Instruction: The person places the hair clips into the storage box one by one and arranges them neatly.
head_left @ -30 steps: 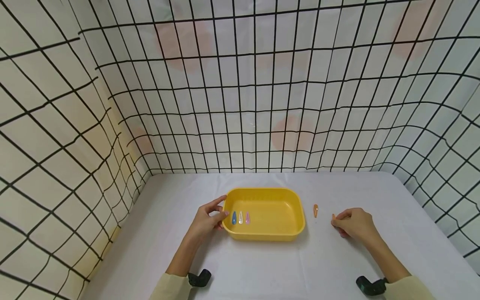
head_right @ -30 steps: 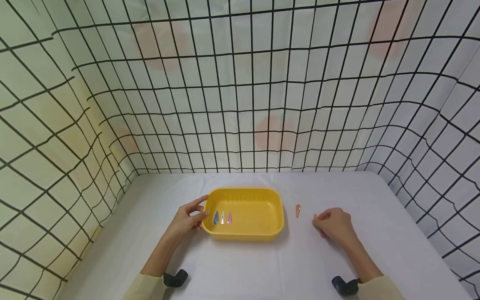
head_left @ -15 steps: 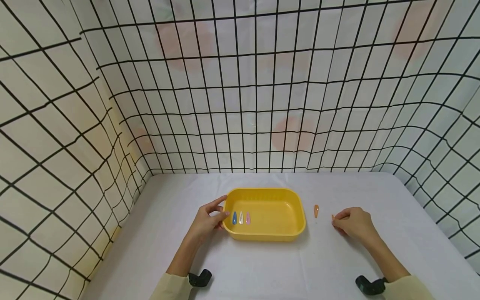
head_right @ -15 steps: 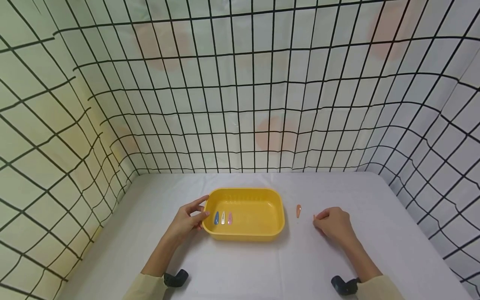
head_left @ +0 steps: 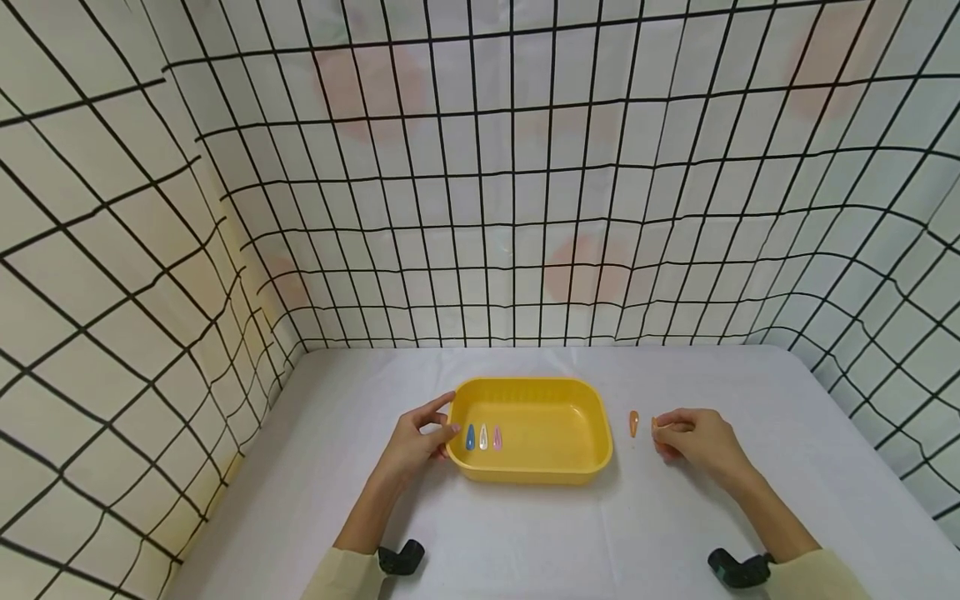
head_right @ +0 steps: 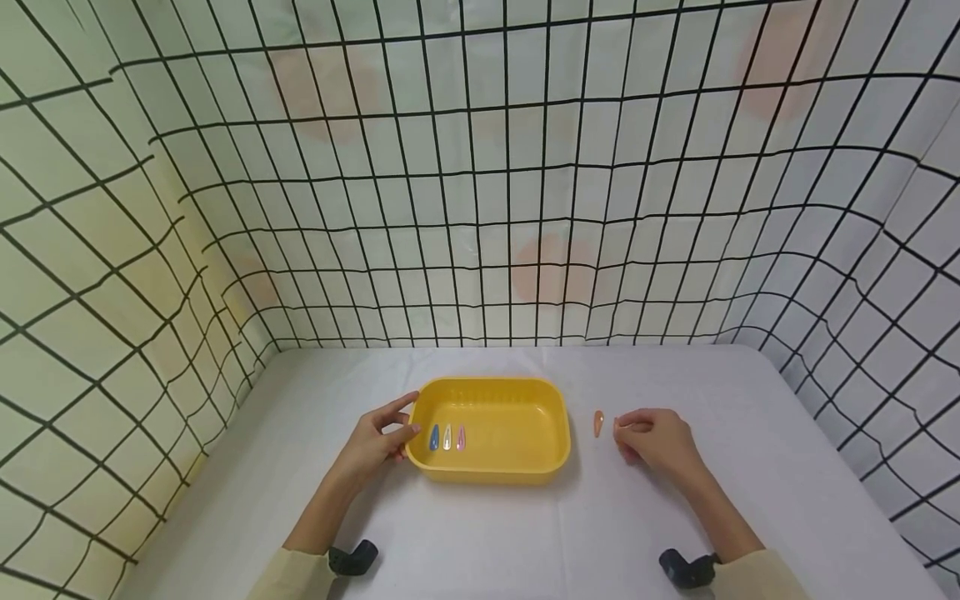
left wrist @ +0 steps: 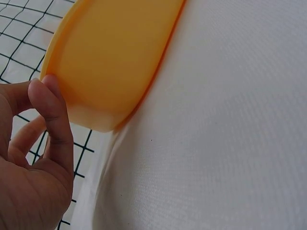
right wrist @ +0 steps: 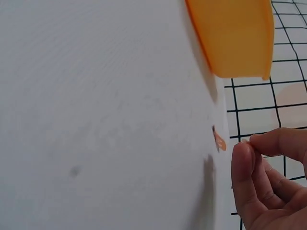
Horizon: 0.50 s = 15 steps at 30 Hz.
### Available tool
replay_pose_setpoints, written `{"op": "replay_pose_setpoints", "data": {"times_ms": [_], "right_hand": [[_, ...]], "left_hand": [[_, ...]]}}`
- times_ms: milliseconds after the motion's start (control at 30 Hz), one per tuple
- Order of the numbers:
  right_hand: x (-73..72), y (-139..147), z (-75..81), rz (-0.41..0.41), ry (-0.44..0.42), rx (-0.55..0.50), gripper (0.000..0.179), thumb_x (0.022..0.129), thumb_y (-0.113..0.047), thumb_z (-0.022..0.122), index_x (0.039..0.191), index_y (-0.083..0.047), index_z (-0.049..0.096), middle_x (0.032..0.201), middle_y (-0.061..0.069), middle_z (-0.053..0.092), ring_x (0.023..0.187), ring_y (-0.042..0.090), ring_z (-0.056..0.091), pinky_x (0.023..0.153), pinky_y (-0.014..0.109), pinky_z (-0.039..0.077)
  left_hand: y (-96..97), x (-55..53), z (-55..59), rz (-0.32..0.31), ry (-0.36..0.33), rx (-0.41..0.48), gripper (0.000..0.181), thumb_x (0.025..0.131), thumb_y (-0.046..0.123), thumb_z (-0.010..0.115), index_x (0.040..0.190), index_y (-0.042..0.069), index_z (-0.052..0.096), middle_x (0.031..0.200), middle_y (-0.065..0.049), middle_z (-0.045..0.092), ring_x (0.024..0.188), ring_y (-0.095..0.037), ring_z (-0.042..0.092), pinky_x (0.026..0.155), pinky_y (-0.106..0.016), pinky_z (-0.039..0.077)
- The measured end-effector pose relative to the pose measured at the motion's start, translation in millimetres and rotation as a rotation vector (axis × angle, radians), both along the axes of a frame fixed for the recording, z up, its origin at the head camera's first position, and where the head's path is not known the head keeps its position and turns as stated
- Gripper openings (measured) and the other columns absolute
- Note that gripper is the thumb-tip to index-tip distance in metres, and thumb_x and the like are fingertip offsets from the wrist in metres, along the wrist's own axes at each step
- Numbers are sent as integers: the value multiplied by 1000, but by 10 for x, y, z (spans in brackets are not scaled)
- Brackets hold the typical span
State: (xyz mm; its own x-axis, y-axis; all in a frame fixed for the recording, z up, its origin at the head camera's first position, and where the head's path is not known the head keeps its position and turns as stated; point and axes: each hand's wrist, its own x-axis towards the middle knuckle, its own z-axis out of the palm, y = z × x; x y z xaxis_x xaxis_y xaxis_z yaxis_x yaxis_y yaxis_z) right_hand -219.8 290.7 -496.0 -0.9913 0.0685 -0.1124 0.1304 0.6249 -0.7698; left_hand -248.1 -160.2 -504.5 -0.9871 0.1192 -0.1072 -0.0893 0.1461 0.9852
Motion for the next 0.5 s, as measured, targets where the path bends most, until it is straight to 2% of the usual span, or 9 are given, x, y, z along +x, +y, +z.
{"op": "replay_pose_setpoints", "data": {"times_ms": [133, 367, 500], "right_hand": [[-17, -51, 63, 6, 19, -51, 38, 97, -23, 71, 121, 6, 67, 92, 7, 74, 77, 15, 70, 67, 24, 61], [-37, -183, 180, 29, 33, -210, 38, 96, -15, 72, 122, 11, 64, 101, 13, 73, 79, 18, 74, 72, 28, 64], [-65, -287, 256, 53, 42, -252, 38, 98, -16, 70, 123, 11, 63, 100, 13, 73, 80, 17, 74, 73, 27, 64]], "left_hand": [[6, 8, 18, 0, 6, -6, 60, 89, 10, 78, 145, 23, 61, 107, -11, 61, 55, -13, 57, 54, -21, 55], [8, 11, 21, 3, -2, -9, 61, 89, 9, 78, 145, 25, 61, 108, -12, 62, 55, -13, 57, 54, -22, 56], [7, 9, 18, 1, -2, -2, 61, 89, 8, 78, 145, 25, 61, 107, -12, 61, 54, -13, 57, 54, -22, 56]]}}
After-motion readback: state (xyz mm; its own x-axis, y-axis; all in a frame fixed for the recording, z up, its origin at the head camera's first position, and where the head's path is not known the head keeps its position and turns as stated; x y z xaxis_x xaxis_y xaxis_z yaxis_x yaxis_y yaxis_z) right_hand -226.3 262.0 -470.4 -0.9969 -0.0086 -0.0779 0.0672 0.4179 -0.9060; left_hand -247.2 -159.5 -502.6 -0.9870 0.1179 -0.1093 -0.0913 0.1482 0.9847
